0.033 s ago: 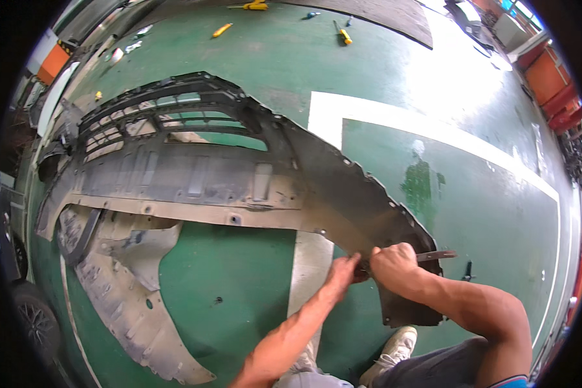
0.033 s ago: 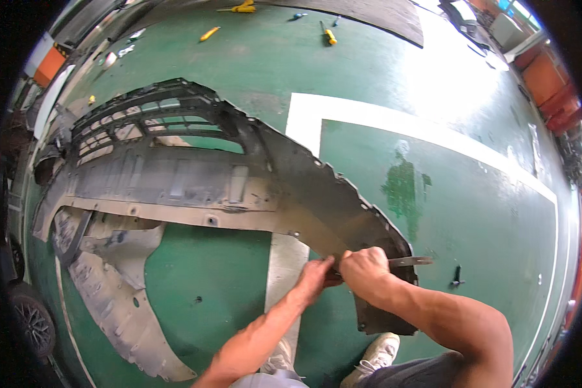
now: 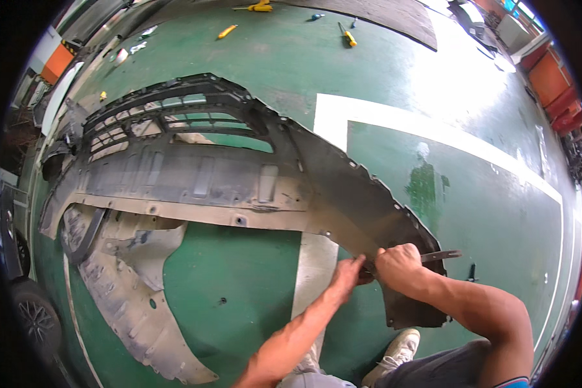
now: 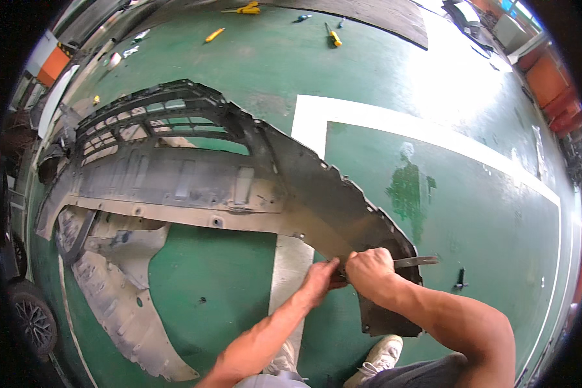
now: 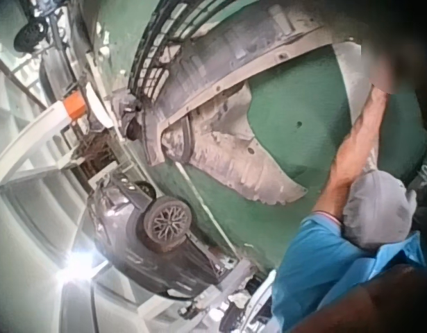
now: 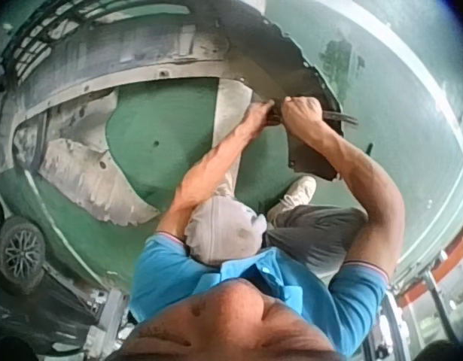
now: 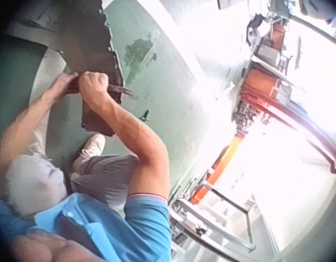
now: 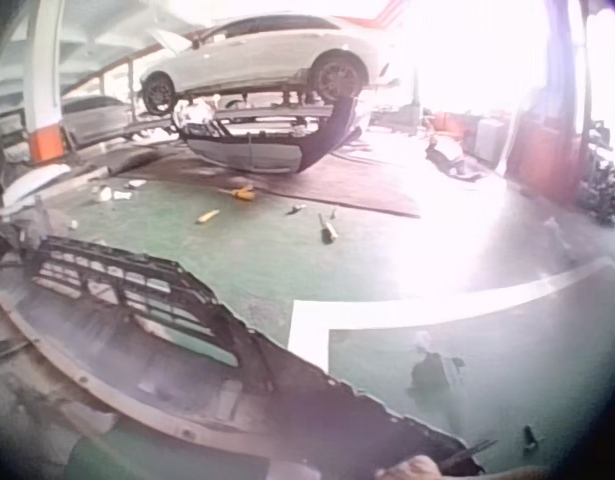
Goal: The person removes a car bumper from the vehicle using a screwdriver and hands, then works on the detached bumper on the floor, prying and adjusting clips and panels. The person handles the bumper and a plastic underbody panel, using tools to detach and reposition components.
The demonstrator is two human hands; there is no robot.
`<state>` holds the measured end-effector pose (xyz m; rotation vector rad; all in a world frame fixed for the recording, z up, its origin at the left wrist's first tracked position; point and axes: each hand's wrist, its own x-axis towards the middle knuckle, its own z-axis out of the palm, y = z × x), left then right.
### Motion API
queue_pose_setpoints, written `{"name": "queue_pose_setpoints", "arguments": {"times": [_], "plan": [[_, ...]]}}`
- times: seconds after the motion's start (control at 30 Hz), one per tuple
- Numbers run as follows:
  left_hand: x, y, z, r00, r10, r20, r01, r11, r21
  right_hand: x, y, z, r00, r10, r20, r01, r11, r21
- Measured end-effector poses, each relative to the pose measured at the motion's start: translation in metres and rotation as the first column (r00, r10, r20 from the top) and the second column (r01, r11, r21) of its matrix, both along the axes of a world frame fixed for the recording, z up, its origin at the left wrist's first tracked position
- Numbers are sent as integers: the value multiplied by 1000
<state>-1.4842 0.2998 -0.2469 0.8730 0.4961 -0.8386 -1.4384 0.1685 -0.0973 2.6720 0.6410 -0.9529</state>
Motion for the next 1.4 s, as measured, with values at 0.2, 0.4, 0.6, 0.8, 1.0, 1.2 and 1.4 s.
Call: {"name": "queue_pose_setpoints", "arguments": {"times": [0.2, 0.4, 0.6, 0.8, 1.0, 1.2, 1.4], "plan": [[0, -2, 2, 1000, 14, -17, -14, 1000, -3, 4, -7, -6, 997, 37, -67, -37, 999, 3], [-1, -4, -1, 998, 20, -58, -20, 1000, 9, 0, -5, -7, 958, -246, -150, 247, 969, -13], [0, -3, 7, 997, 55, -61, -55, 998, -3, -9, -3, -29, 767, -604, -217, 594, 796, -115], [0, -2, 9, 998, 51, -46, -51, 999, -15, -33, -12, -60, 823, -491, -285, 529, 845, 72], [-3, 1, -4, 996, 54, -72, -64, 989, -134, -34, -13, -55, 428, -794, -433, 882, 471, 8], [-5, 4, -2, 999, 28, -43, -34, 988, -149, -33, -19, -50, 637, -695, -333, 764, 628, 149], [-4, 4, 0, 998, 28, -52, -34, 992, -119, -33, -29, -53, 630, -658, -412, 772, 590, 238]]}}
